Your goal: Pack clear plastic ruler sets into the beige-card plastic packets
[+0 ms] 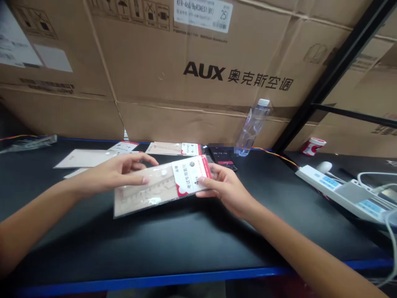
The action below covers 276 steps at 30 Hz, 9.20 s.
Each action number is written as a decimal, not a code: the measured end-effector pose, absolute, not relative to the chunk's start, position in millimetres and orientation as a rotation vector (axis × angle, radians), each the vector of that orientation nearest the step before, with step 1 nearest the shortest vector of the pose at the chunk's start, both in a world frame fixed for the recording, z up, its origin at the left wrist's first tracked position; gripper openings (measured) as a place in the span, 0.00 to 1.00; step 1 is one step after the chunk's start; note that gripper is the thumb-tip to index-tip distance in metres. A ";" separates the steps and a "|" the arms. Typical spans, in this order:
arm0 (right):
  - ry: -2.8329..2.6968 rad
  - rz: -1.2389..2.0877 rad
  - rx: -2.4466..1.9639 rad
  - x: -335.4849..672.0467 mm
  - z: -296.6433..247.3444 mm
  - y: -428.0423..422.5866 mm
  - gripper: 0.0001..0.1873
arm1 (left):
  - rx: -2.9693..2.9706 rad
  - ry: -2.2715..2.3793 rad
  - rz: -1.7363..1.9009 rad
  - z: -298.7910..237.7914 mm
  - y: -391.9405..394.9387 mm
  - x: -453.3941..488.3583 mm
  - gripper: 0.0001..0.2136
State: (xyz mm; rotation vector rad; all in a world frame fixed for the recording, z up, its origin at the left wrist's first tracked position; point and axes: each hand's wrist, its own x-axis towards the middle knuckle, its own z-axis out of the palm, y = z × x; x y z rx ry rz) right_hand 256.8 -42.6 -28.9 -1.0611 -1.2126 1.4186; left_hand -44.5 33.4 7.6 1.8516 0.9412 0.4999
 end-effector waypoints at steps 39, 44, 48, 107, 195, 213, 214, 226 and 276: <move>-2.309 0.349 -1.136 279.2 -39.9 -30.8 0.08 | 1.841 1.495 0.774 -8.2 136.2 -23.6 0.27; -2.325 0.361 -1.124 278.6 -38.4 -33.1 0.09 | 2.239 1.748 0.629 -10.7 139.3 -15.7 0.20; -2.318 0.424 -1.134 276.5 -37.2 -37.1 0.11 | 2.446 1.783 0.514 -9.4 134.2 -12.5 0.20; -2.526 0.125 -1.167 210.2 -49.8 -52.8 0.19 | 2.422 1.188 0.154 6.3 50.4 -68.1 0.29; -1.507 1.654 -0.802 241.0 -34.0 -30.7 0.15 | 1.638 0.791 0.106 -7.8 30.6 -42.8 0.16; -1.602 1.674 -0.802 242.4 -30.5 -31.7 0.14 | 1.739 0.651 -0.131 -9.4 18.9 -30.5 0.18; -1.614 1.678 -0.796 242.5 -30.9 -31.7 0.14 | 1.757 0.649 -0.144 -9.6 18.4 -29.3 0.17; -1.703 1.766 -0.798 240.6 -32.0 -34.1 0.14 | 1.777 0.667 -0.174 -7.0 15.4 -27.9 0.17; -2.369 0.799 -0.565 217.5 -10.1 -78.8 0.04 | 1.662 0.608 -0.093 -10.0 20.6 -29.1 0.23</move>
